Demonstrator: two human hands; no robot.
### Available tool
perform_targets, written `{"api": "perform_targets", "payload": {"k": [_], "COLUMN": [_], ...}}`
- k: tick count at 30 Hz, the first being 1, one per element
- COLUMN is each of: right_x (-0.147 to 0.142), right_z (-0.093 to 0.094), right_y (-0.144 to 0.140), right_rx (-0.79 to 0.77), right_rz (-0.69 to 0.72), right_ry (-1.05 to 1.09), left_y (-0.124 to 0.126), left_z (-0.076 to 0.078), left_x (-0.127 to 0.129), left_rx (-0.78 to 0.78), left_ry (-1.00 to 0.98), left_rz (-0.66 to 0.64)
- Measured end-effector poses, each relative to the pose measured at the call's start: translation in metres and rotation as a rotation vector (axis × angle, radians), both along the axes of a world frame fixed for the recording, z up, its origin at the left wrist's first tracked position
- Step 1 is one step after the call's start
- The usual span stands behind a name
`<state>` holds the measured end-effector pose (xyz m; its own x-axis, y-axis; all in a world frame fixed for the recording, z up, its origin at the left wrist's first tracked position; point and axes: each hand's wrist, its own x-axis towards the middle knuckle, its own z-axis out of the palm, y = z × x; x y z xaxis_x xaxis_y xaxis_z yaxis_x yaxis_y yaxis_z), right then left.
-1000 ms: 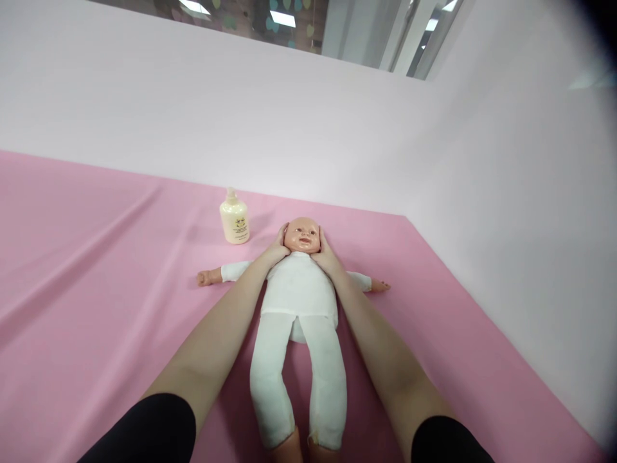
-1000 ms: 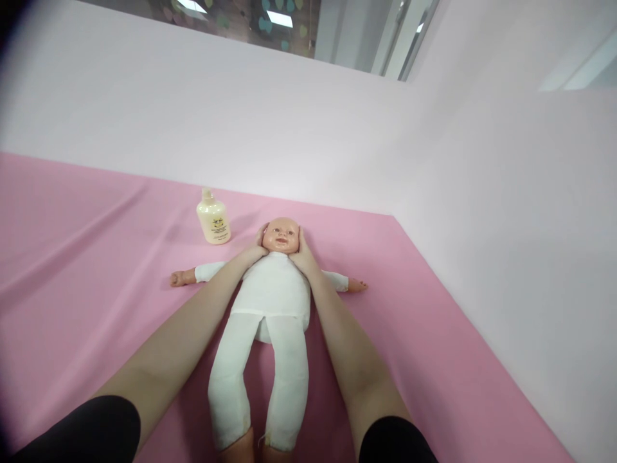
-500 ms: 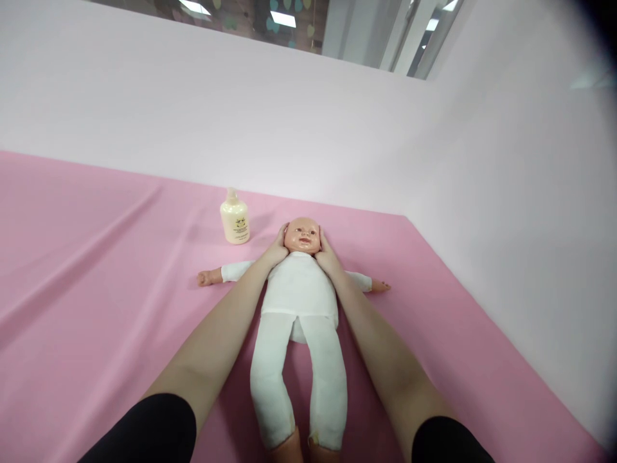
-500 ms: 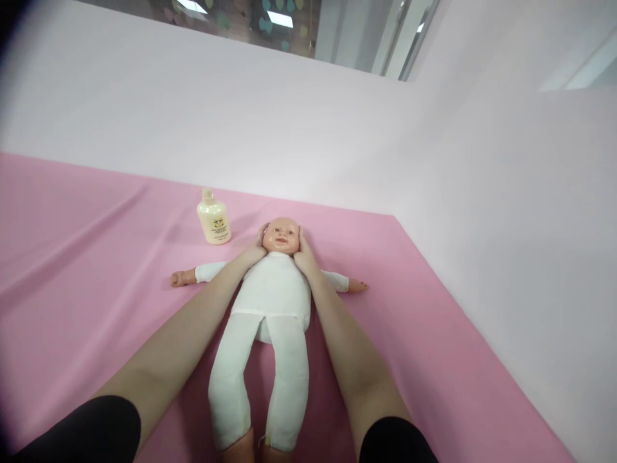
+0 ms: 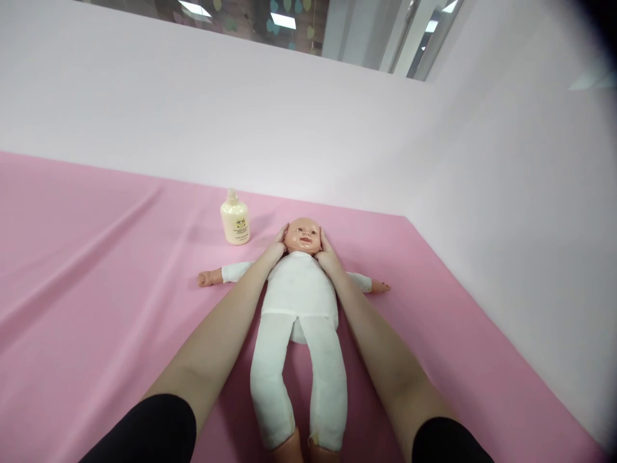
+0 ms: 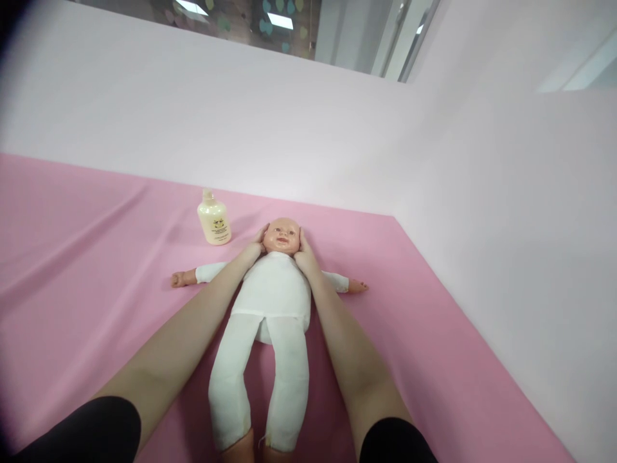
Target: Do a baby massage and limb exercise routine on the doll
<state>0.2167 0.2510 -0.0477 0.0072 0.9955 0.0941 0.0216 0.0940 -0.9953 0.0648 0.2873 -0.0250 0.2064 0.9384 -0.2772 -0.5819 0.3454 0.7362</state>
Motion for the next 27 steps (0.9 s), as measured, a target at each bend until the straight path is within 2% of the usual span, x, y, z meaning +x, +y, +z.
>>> {"api": "perform_targets", "payload": {"k": [2,5,10,15,19,21,23,27], "right_x": [0.002,0.003,0.002,0.001,0.002,0.001,0.001,-0.001], "right_z": [0.002,0.003,-0.001,-0.002,0.005,0.009,0.013,0.014], "right_y": [-0.001,-0.002,-0.001,-0.004,-0.01,-0.013,-0.014,-0.014], "right_rx": [-0.02,-0.029,0.011,0.146,0.347,0.431,0.451,0.397], "right_rz": [0.02,0.041,0.053,0.101,0.117,0.119,0.116,0.07], "right_ry": [-0.039,-0.069,-0.088,-0.132,-0.255,-0.305,-0.317,-0.285], "left_y": [-0.007,-0.011,-0.001,0.001,-0.004,-0.005,-0.005,-0.008], "left_z": [-0.004,-0.016,-0.032,-0.028,-0.02,-0.017,-0.016,-0.017], "left_x": [-0.005,-0.015,-0.022,-0.026,-0.028,-0.028,-0.028,-0.028], "left_rx": [0.104,0.432,0.581,0.995,1.213,1.274,1.264,1.054], "left_ry": [0.091,0.335,0.472,0.759,0.821,0.817,0.792,0.66], "left_rz": [-0.001,0.028,0.002,0.0,-0.009,-0.017,-0.024,-0.07]}}
